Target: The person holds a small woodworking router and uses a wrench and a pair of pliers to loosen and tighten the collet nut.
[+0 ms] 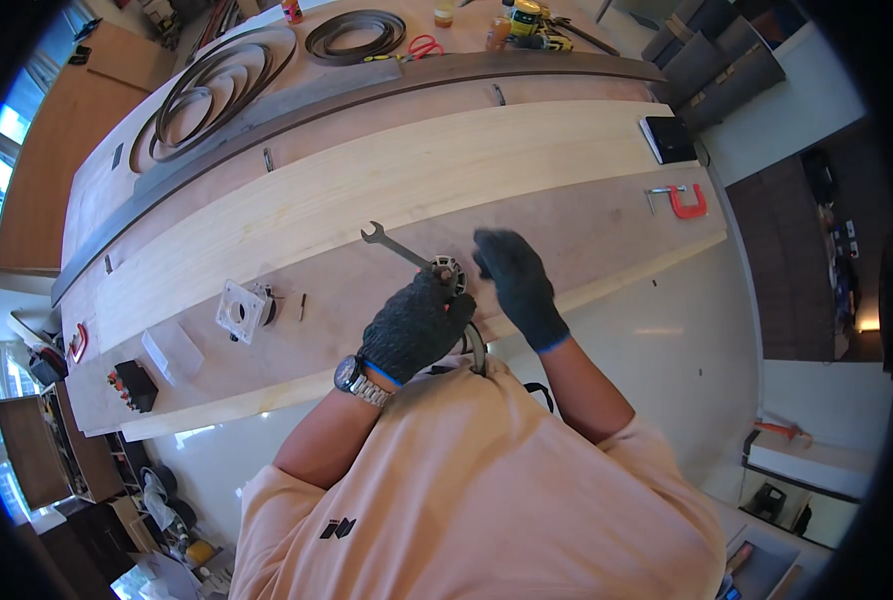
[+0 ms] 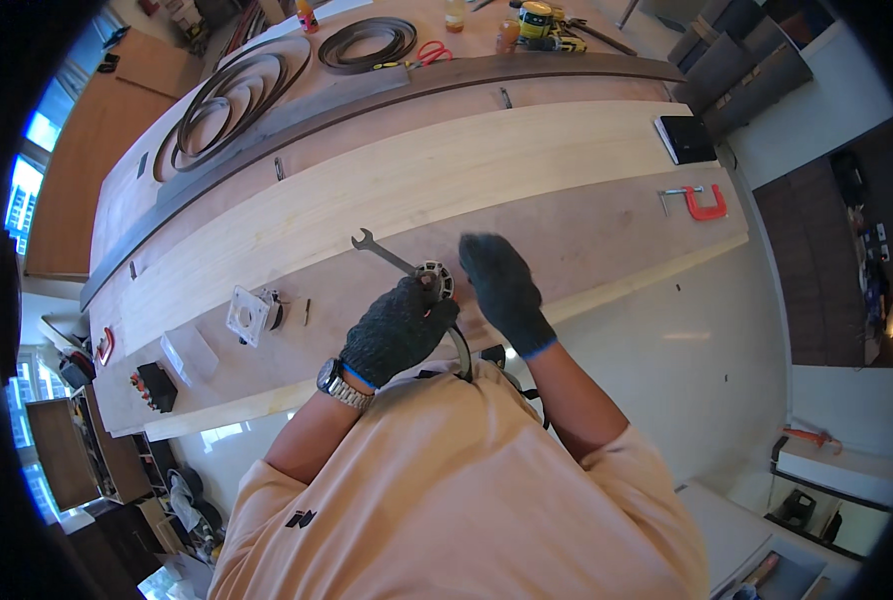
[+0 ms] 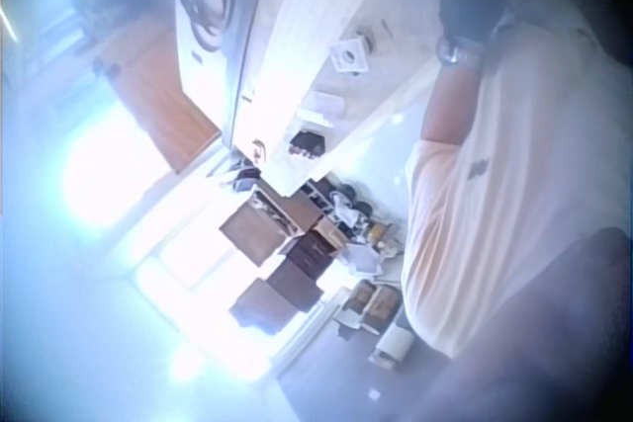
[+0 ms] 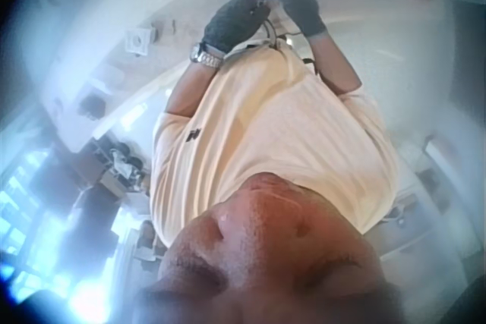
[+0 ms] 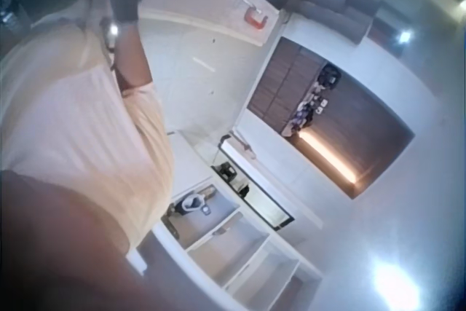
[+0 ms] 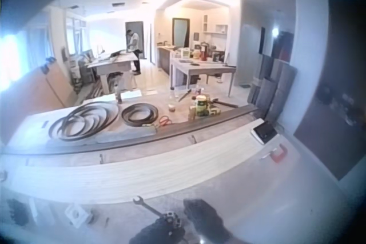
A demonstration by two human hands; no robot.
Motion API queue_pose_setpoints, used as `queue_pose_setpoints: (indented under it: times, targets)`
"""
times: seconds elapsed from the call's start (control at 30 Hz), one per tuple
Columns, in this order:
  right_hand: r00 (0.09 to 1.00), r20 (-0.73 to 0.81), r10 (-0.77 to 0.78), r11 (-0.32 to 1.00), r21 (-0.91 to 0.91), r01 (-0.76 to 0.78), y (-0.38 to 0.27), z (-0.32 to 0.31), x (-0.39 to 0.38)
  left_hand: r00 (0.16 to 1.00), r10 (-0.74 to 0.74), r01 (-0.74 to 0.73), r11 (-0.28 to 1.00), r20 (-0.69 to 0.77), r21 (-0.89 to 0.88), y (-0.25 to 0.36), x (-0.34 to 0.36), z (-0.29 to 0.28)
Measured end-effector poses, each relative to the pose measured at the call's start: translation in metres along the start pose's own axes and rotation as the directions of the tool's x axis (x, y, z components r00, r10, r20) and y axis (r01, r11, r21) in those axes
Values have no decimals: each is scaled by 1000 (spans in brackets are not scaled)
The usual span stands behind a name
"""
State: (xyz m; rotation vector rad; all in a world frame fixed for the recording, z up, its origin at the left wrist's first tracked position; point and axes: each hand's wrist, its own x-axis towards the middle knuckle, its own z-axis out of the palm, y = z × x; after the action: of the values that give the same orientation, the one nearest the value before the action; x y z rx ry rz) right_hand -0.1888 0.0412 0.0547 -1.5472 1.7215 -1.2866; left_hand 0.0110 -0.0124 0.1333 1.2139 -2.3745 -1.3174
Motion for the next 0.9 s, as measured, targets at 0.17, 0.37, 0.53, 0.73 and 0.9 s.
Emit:
queue_pose_setpoints:
  times: [0.17,0.37,0.53,0.73,0.9]
  targets:
    - [713,439,546,605,381,-699,-50,-6,-56,998,56,-58,997,40,43,-6,7,1]
    - [691,489,533,398,575,-714,-65,5,-59,991,16,-16,1000,133,-4,-13,10,-4]
    - [694,503,514,303,651,-696,-68,6,-61,986,-15,18,1000,168,-18,-8,9,-13]
    - [694,538,479,255,671,-696,-72,2,-58,989,150,-145,967,-9,212,-34,-1,-48]
    - [679,526,512,238,673,-700,-66,6,-58,775,625,-480,680,-94,554,-40,29,-85]
